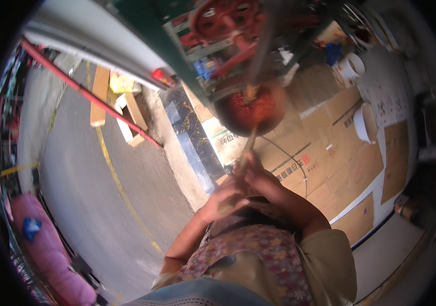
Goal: The person operates a manual grinder by turning a crank and uses a wooden stick to push red chilies into the machine. The chilies are processed and collected in a bowl below.
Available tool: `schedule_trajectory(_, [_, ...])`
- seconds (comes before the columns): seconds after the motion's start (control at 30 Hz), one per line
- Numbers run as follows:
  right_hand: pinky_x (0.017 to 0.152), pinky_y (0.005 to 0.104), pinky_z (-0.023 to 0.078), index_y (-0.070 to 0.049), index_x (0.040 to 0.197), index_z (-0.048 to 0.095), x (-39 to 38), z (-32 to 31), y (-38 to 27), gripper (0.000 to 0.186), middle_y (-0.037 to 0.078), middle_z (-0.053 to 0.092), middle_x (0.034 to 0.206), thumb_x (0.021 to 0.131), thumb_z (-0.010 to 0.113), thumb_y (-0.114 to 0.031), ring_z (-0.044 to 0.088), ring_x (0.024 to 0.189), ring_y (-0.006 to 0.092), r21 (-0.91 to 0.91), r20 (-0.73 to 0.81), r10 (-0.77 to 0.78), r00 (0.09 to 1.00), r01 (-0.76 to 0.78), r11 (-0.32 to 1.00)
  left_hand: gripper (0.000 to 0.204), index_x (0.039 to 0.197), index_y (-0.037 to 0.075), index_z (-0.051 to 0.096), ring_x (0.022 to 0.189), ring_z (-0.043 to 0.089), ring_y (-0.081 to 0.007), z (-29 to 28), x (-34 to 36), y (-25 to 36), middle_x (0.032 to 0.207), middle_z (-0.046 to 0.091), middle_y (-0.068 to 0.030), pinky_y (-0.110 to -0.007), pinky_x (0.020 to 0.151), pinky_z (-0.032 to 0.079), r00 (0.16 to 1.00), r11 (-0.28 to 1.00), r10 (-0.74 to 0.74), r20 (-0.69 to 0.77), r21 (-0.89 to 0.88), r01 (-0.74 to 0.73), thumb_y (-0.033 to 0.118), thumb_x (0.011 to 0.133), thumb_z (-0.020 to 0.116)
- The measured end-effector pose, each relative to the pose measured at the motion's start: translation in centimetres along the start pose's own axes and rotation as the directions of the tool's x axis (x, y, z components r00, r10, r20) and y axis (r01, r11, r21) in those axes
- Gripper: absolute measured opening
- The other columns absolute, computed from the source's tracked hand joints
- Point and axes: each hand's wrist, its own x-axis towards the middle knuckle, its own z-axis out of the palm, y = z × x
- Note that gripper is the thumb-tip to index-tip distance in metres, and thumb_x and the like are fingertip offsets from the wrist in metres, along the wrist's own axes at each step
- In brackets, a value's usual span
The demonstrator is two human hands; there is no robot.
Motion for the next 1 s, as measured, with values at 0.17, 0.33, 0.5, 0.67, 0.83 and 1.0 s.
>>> schedule_trajectory(0.17, [0.074,0.0321,0.052,-0.005,0.090,0.057,-1.0,3.8,-2.1,0.042,0.007,0.061,0.079,0.086,0.053,-0.046,0.061,0.074,0.0202,-0.051,0.030,0.156,0.987,-0.154,0.987,0.023,0.089,0.004,0.055,0.092,0.059,-0.0314,-1.0,-2.0,0.7,0.091,0.058,-0.0105,-0.046,0.092,0.044,0.980,0.999,0.028,-0.195,-0.009,-0.031,0.004,0.078,0.075])
schedule_trajectory(0.33, [0.074,0.0358,0.049,-0.008,0.095,0.050,-0.8,6.3,-3.2,0.031,0.006,0.056,0.081,0.094,0.050,-0.038,0.057,0.075,0.0207,-0.085,0.014,0.368,0.930,-0.366,0.927,0.025,0.090,0.005,0.055,0.093,0.059,-0.0309,-0.3,-4.4,0.1,0.092,0.059,-0.0097,-0.049,0.098,0.042,0.929,0.997,0.071,-0.362,0.022,-0.068,0.003,0.076,0.075])
schedule_trajectory(0.5, [0.066,0.0308,0.046,-0.010,0.084,0.049,1.2,6.8,-2.3,0.034,0.002,0.049,0.073,0.088,0.056,-0.044,0.052,0.067,0.0157,-0.210,-0.164,0.479,0.862,-0.505,0.837,0.030,0.090,0.006,0.052,0.100,0.056,-0.0314,2.0,-5.9,-3.1,0.097,0.056,-0.0098,-0.050,0.099,0.041,0.857,0.993,0.115,-0.503,0.046,-0.106,0.005,0.073,0.078])
schedule_trajectory(0.67, [0.053,0.0241,0.040,-0.012,0.079,0.048,3.3,5.9,-0.6,0.040,-0.001,0.047,0.068,0.087,0.053,-0.050,0.047,0.057,0.0113,-0.310,-0.345,0.244,0.906,-0.355,0.882,0.031,0.089,0.008,0.047,0.097,0.055,-0.0296,3.0,-6.1,-7.1,0.095,0.054,-0.0094,-0.051,0.106,0.035,0.841,0.995,0.091,-0.534,0.023,-0.093,0.006,0.076,0.075])
schedule_trajectory(0.83, [0.049,0.0225,0.038,-0.011,0.075,0.048,3.8,5.0,0.1,0.039,-0.001,0.046,0.062,0.092,0.048,-0.046,0.046,0.054,0.0109,-0.291,-0.302,0.300,0.905,-0.387,0.875,0.032,0.089,0.007,0.048,0.098,0.054,-0.0304,2.3,-7.4,-7.4,0.095,0.052,-0.0095,-0.050,0.106,0.036,0.829,0.994,0.062,-0.555,-0.037,-0.100,0.007,0.075,0.077])
schedule_trajectory(1.0, [0.046,0.0242,0.039,-0.008,0.079,0.051,4.2,5.2,0.2,0.043,0.001,0.046,0.061,0.084,0.053,-0.050,0.049,0.052,0.0140,-0.328,-0.421,0.286,0.861,-0.439,0.837,0.031,0.092,0.006,0.051,0.103,0.054,-0.0326,1.3,-7.6,-6.8,0.096,0.054,-0.0111,-0.048,0.107,0.037,0.808,0.988,0.114,-0.579,-0.018,-0.152,0.009,0.074,0.076])
